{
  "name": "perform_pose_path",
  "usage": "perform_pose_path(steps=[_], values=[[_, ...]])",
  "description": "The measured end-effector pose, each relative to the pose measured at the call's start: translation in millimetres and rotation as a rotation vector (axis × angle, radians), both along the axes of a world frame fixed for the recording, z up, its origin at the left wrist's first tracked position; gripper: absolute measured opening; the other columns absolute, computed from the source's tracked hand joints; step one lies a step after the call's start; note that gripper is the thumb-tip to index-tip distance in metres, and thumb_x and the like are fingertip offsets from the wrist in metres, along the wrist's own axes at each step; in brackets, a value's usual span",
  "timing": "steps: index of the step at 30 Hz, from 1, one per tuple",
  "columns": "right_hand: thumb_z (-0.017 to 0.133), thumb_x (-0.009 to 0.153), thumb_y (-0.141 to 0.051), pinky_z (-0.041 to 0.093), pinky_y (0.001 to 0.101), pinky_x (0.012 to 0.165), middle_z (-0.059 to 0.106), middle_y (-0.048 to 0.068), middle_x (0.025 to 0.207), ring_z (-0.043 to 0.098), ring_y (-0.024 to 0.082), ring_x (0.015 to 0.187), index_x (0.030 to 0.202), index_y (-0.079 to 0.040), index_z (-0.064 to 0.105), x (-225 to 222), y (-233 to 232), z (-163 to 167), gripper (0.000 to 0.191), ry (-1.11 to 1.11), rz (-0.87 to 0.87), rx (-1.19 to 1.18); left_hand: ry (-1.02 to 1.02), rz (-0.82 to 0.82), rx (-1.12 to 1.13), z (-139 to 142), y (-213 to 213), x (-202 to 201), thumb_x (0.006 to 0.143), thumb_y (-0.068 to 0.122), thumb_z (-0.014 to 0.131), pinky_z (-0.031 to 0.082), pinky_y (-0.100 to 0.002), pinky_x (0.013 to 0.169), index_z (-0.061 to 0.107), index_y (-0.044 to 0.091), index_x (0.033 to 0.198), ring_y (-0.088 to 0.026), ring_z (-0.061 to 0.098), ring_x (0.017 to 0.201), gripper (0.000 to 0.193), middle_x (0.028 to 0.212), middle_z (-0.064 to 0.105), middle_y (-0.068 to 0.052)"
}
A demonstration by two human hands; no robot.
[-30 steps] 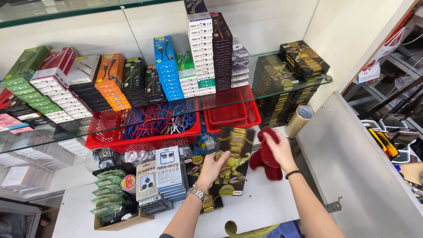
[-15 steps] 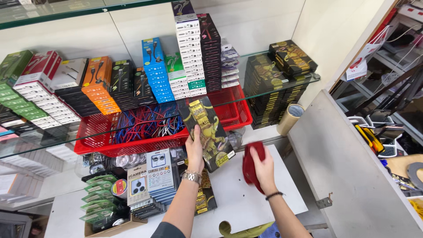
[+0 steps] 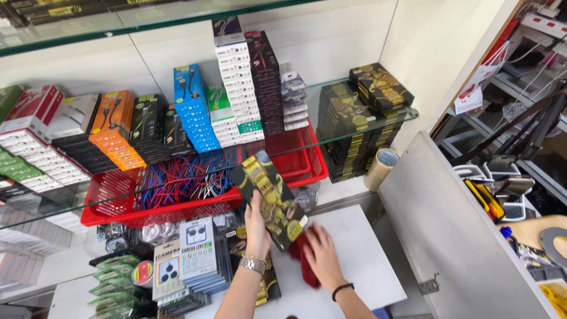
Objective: The person wipes packaged electronics boxes and the glass display shelf with a red cloth, then rearranges the boxes and stacks them back on the shelf. They handle several boxed products one at a time, wiping each before placing it back on the display.
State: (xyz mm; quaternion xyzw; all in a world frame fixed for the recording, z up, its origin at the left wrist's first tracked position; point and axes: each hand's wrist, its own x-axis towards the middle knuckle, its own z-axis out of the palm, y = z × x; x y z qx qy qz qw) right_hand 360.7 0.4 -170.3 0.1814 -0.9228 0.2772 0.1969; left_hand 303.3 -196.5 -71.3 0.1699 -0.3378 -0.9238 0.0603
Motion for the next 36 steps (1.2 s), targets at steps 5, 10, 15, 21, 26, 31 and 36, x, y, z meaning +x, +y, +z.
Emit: perform_pose_path(steps=[5,10,15,21,26,31,36], values=[[0.052,0.099,-0.041,0.052,0.0409,0.100,0.070,0.016,0.134,0.066,0.028,0.120,0.140,-0.003,0.056,-40.0,29.5,1.3,0.056,-0.904,0.124,-1.398,0.067,-0.026,-0.077,5.2,50.2,-33.7,0.095,0.021,0.068,0.060,-0.037,0.085,0.061,0.002,0.126,-0.021,0.073,0.101,0.038,0.118,0.074,-0.011],[0.064,0.093,-0.020,0.055,0.0358,0.078,0.068,0.001,0.119,0.066,0.014,0.095,0.142,-0.016,0.048,-65.1,74.9,74.4,0.052,-0.742,0.137,-1.656,0.103,-0.189,-0.091,28.0,128.2,-106.6,0.096,0.026,0.067,0.059,-0.037,0.086,0.056,0.005,0.133,-0.020,0.071,0.107,0.044,0.125,0.070,-0.011],[0.068,0.092,-0.012,0.055,0.0318,0.064,0.069,0.004,0.111,0.065,0.014,0.078,0.129,-0.008,0.054,-178.2,144.5,157.0,0.040,-0.370,0.025,-1.596,0.136,-0.427,-0.353,72.1,202.3,-189.9,0.093,0.033,0.062,0.058,-0.040,0.082,0.031,0.017,0.153,-0.022,0.065,0.113,0.069,0.135,0.063,-0.009],[0.068,0.094,-0.012,0.058,0.0320,0.068,0.070,0.006,0.109,0.070,0.016,0.081,0.123,-0.009,0.053,-302.8,223.4,193.8,0.033,-0.319,-0.101,-1.497,0.222,-0.617,-0.715,79.4,256.1,-231.9,0.097,0.035,0.060,0.058,-0.035,0.084,0.044,0.013,0.152,-0.020,0.062,0.111,0.061,0.135,0.064,-0.008],[0.066,0.096,-0.013,0.057,0.0329,0.072,0.068,0.004,0.112,0.067,0.017,0.090,0.129,-0.011,0.058,-351.4,240.6,187.8,0.034,-0.307,-0.217,-1.605,0.199,-0.689,-0.707,56.5,258.5,-249.0,0.099,0.034,0.060,0.058,-0.034,0.082,0.058,0.009,0.139,-0.020,0.068,0.103,0.047,0.126,0.068,-0.009],[0.059,0.098,-0.013,0.054,0.0357,0.089,0.065,0.006,0.126,0.065,0.020,0.110,0.133,-0.007,0.054,-375.5,233.5,184.4,0.035,-0.163,-0.171,-1.780,0.177,-0.688,-0.651,38.8,242.9,-249.1,0.101,0.033,0.057,0.057,-0.032,0.082,0.062,0.007,0.135,-0.018,0.070,0.097,0.042,0.117,0.072,-0.008],[0.055,0.098,-0.025,0.034,0.0411,0.112,0.055,0.005,0.145,0.048,0.021,0.137,0.142,-0.007,0.048,-377.2,216.6,173.3,0.048,-0.098,-0.287,-1.568,0.150,-0.647,-0.642,29.9,203.5,-230.9,0.103,0.033,0.053,0.056,-0.030,0.084,0.062,0.008,0.133,-0.015,0.071,0.098,0.040,0.116,0.073,-0.008]])
